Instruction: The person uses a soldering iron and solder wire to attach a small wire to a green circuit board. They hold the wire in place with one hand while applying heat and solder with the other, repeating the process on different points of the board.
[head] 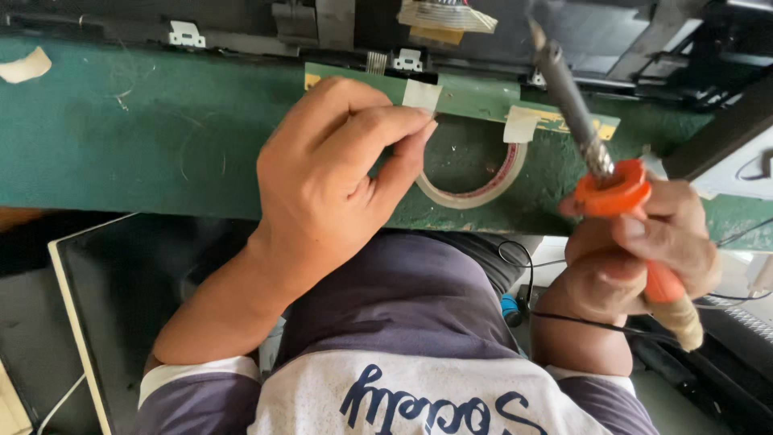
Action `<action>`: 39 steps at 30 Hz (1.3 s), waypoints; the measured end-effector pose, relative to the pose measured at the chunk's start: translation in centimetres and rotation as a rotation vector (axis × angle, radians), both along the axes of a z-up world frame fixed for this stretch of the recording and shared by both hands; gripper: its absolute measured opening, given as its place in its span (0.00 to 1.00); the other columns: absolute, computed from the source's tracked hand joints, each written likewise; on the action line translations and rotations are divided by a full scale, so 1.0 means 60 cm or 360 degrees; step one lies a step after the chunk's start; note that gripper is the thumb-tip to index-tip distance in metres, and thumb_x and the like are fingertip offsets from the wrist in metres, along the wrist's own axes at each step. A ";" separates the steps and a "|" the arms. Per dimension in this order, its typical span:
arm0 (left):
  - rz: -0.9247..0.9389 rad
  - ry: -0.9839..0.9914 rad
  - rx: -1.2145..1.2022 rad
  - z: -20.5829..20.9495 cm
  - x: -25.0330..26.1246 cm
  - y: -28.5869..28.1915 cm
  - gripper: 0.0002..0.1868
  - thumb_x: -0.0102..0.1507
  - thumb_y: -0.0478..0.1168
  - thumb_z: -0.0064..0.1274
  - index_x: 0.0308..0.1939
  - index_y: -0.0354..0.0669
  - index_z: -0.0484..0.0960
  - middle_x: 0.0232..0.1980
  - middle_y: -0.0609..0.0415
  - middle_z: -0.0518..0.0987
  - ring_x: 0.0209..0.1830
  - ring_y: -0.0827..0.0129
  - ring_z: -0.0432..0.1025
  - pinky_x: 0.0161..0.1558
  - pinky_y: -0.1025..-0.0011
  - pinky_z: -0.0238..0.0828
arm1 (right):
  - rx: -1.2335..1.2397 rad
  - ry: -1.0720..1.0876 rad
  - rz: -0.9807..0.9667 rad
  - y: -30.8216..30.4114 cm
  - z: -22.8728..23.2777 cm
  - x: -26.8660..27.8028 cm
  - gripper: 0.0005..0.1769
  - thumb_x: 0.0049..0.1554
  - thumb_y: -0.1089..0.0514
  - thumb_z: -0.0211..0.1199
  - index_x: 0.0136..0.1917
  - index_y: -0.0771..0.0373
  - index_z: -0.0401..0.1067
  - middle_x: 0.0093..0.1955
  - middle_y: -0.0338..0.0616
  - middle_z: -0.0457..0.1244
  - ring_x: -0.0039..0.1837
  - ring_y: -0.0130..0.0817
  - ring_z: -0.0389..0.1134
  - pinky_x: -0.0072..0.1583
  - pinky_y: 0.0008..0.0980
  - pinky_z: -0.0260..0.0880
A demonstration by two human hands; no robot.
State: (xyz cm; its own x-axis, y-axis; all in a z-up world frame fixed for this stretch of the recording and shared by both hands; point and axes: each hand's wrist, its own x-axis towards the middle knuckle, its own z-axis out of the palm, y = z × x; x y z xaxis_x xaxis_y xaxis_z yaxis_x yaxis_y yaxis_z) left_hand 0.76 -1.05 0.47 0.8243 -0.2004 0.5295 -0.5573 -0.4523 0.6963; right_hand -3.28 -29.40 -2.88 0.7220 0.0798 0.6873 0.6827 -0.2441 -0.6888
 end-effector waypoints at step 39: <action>-0.0024 0.0266 0.0287 -0.004 0.028 -0.008 0.03 0.71 0.28 0.64 0.48 0.32 0.86 0.40 0.47 0.77 0.31 0.59 0.70 0.35 0.60 0.70 | -0.0565 0.1183 -0.0025 -0.051 0.078 -0.049 0.14 0.60 0.45 0.52 0.45 0.56 0.67 0.44 0.44 0.67 0.39 0.35 0.67 0.52 0.37 0.74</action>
